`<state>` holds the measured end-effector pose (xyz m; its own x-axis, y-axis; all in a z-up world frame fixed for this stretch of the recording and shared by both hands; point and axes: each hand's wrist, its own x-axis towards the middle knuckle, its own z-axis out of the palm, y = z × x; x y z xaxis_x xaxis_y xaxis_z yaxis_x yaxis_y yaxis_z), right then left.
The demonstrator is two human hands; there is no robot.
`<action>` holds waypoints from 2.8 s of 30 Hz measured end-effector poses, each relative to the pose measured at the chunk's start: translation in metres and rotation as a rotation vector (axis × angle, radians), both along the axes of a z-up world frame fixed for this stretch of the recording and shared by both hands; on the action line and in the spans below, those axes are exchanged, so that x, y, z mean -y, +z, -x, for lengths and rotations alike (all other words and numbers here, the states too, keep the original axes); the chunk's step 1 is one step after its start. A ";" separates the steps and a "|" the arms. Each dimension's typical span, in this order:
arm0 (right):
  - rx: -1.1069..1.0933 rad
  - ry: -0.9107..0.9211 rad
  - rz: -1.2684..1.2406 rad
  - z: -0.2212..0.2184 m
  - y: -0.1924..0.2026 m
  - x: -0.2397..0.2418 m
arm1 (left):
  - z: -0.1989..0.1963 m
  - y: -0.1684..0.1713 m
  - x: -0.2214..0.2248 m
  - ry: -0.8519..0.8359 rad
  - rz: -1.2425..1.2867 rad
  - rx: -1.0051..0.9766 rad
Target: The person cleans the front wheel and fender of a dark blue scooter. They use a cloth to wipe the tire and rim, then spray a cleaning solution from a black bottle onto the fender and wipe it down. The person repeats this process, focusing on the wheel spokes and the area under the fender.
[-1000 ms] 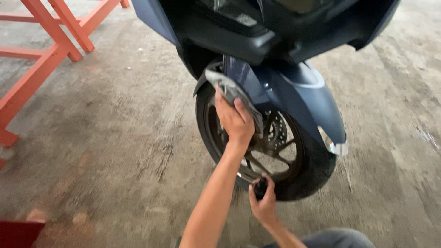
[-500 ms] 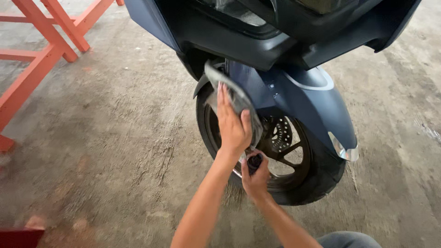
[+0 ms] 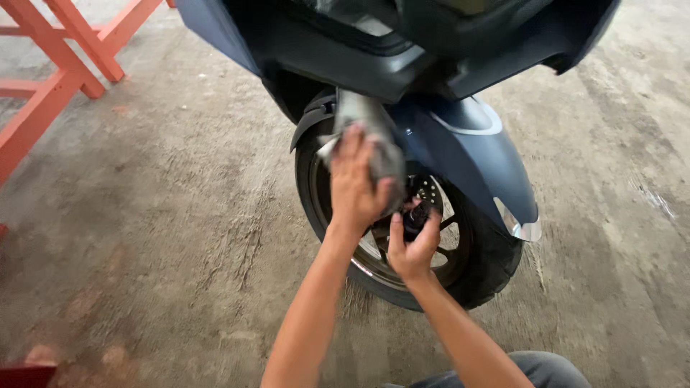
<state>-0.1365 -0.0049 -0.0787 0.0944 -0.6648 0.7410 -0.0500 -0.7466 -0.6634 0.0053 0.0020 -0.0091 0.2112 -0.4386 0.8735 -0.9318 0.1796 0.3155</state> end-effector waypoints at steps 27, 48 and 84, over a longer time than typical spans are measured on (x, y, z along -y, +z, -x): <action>-0.092 0.043 -0.013 -0.027 -0.025 0.052 | -0.032 0.005 0.000 -0.223 -0.035 -0.160; -0.619 0.262 -0.231 -0.031 -0.062 0.052 | -0.006 0.024 0.028 -0.075 0.086 -0.475; -0.552 0.187 0.101 -0.041 -0.119 0.071 | 0.053 0.022 0.037 -0.175 -0.080 0.485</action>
<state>-0.0951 -0.0760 -0.1975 0.5928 -0.5281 0.6080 -0.2286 -0.8343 -0.5017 -0.0474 -0.0353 0.0133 -0.2920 -0.5005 0.8150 -0.9323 0.3391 -0.1257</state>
